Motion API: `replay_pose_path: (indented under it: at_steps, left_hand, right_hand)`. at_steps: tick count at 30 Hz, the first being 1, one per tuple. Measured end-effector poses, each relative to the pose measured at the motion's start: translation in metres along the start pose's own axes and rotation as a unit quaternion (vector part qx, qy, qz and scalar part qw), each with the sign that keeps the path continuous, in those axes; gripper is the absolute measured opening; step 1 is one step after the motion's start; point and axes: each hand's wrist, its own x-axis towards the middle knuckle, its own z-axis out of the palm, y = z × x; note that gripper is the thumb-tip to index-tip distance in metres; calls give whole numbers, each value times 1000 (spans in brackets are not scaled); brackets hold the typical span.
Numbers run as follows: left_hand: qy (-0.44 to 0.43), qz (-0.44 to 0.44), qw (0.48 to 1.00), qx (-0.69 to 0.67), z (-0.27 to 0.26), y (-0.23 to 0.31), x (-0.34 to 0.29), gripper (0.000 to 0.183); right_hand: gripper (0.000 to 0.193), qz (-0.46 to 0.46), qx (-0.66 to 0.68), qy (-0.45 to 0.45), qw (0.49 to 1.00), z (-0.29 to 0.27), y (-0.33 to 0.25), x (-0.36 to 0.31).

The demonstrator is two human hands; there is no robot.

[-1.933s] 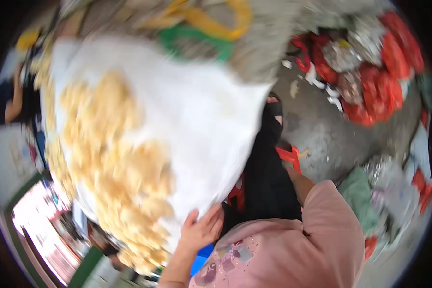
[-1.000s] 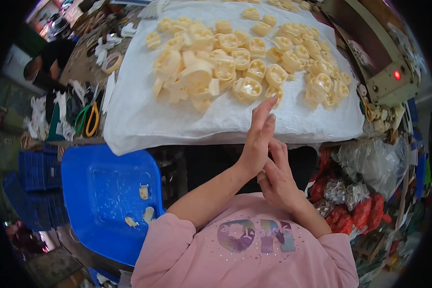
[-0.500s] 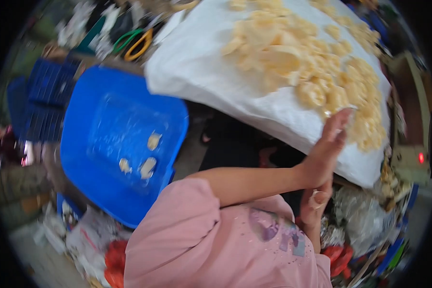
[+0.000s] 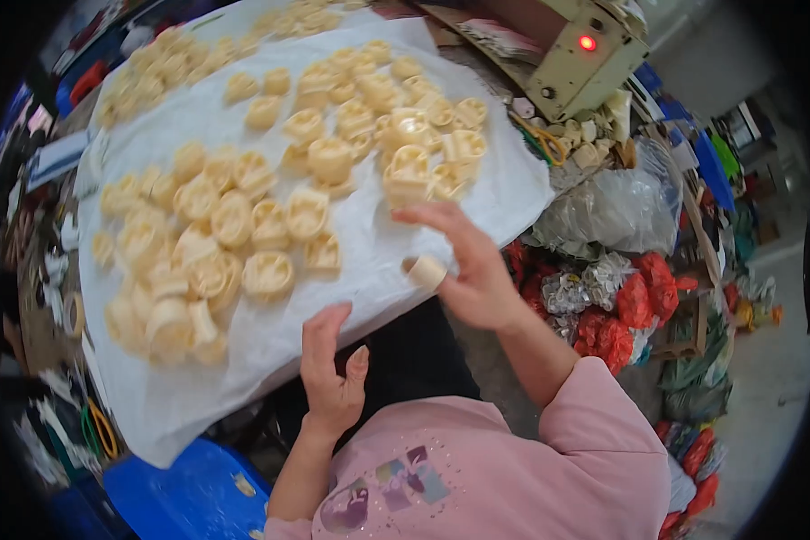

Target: Sort and inspect plastic shoe mold components in a factory setting.

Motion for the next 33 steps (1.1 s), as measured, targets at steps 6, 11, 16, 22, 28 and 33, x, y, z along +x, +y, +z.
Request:
replay_pose_path:
  at_steps: [6,11,16,22,28,33]
  left_hand:
    - [-158,136,962,175,20,-24,30,29]
    - [-214,191,938,193,42,-31,59,27]
    - [-229,163,929,240,46,-37,55,29]
    - [-212,157,907,329,53,-40,58,35]
    - [-227,94,918,312,55,-32,70,35]
    - [-272,55,907,318,55,-33,63,30]
  right_hand:
    - [27,37,-51,126,990,-105,104,61]
    - [29,94,-249,155,951,-164,187,160]
    - [39,131,-447,121,877,-223,268,281]
    - [45,189,-550,54,812,-268,358,359]
    - [34,273,-593,-86,752,-273,383,379]
    - [32,249,-651,-112,708,-253,366,367]
